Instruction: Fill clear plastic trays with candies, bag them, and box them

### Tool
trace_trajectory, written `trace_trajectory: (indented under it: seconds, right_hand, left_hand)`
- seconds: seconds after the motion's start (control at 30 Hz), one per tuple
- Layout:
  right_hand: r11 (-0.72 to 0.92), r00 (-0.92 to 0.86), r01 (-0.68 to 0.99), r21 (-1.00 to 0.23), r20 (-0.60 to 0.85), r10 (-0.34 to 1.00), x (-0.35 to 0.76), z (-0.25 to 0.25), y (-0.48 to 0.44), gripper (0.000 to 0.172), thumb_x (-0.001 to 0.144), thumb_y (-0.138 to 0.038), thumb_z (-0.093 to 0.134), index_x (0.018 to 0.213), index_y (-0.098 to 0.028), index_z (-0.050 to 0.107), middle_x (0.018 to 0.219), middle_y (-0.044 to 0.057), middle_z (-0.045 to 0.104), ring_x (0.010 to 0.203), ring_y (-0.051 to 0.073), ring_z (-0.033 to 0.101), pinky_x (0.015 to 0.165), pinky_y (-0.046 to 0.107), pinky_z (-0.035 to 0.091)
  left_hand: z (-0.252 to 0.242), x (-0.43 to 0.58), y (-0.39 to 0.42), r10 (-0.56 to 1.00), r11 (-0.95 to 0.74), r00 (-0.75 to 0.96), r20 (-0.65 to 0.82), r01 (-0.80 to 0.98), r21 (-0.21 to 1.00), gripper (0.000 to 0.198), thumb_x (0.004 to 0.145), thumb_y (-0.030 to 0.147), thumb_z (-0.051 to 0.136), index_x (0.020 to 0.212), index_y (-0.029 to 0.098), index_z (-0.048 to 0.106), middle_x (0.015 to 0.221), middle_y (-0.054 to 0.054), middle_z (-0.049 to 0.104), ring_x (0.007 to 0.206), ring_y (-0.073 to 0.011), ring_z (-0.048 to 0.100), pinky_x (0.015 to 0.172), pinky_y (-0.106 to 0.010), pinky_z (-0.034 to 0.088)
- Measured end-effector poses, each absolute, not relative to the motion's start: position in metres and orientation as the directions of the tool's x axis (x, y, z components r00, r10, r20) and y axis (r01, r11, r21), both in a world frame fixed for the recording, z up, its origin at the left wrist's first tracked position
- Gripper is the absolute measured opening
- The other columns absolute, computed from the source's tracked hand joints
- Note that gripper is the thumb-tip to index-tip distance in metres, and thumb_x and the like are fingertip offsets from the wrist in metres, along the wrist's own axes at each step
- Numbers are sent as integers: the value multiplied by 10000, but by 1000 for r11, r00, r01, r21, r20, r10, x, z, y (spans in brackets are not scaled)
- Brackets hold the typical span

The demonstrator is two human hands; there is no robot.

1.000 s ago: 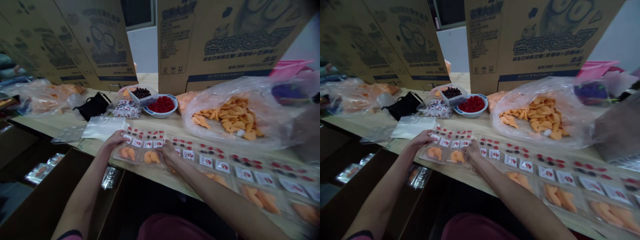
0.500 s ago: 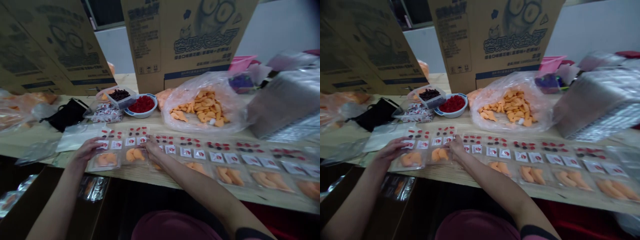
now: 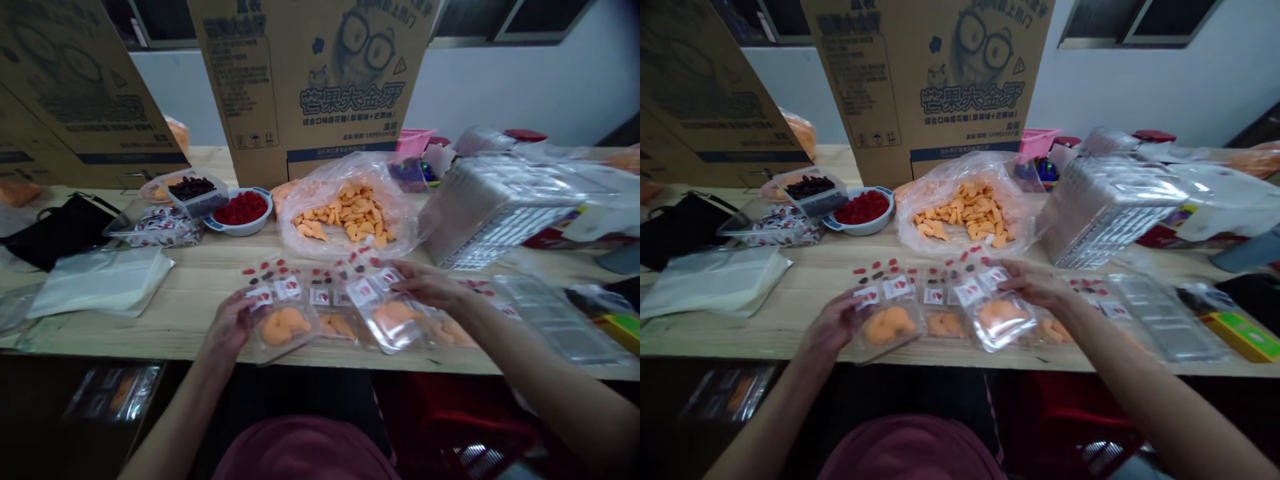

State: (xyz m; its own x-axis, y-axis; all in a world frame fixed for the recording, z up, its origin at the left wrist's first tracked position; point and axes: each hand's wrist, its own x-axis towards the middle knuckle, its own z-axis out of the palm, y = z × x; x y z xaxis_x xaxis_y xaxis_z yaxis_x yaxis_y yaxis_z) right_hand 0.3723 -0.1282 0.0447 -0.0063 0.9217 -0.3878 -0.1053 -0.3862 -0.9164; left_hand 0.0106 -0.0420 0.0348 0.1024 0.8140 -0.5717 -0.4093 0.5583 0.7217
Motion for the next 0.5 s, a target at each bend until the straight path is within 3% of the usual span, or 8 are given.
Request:
trace_trajectory:
  seconds: [0.1,0.23,0.37,0.5]
  right_hand:
    - [-405,-75,107,-908,-414,907,434,42,-149,589,665,-256,609,1249,-200,564,1098,119,663,866,245,663,709,367,537]
    - [-387,-124,408,-827,-470,874,474,39,-150,479,725,-307,547,1188,-210,625,1126,110,661,984,246,643,768,365,524]
    - [-277,-165,596,-753,-453,876,493,26,-135,484,707,-384,601,1170,-250,653,1066,98,688,886,265,665,676,361,541]
    - [-230,-97,649,-725,-379,920,514,0,-123,485,642,-477,663,1071,-254,691,808,85,701,725,285,652,602,396,534]
  left_hand:
    - [20,60,-70,826,523,120,-550,-524,672,209,650,-25,582,799,121,592,745,-45,688,644,-153,664,598,-275,588]
    - [6,102,-92,868,429,85,-489,-624,653,204,636,20,622,795,140,582,766,-34,679,701,-158,663,716,-327,585]
    - [-1,120,-98,882,345,-7,-471,-672,655,227,648,28,619,808,168,538,751,-10,653,714,-155,661,776,-362,567]
    - [-3,125,-98,894,295,-44,-445,-691,660,244,650,2,586,804,175,507,768,-6,635,752,-152,659,809,-365,547]
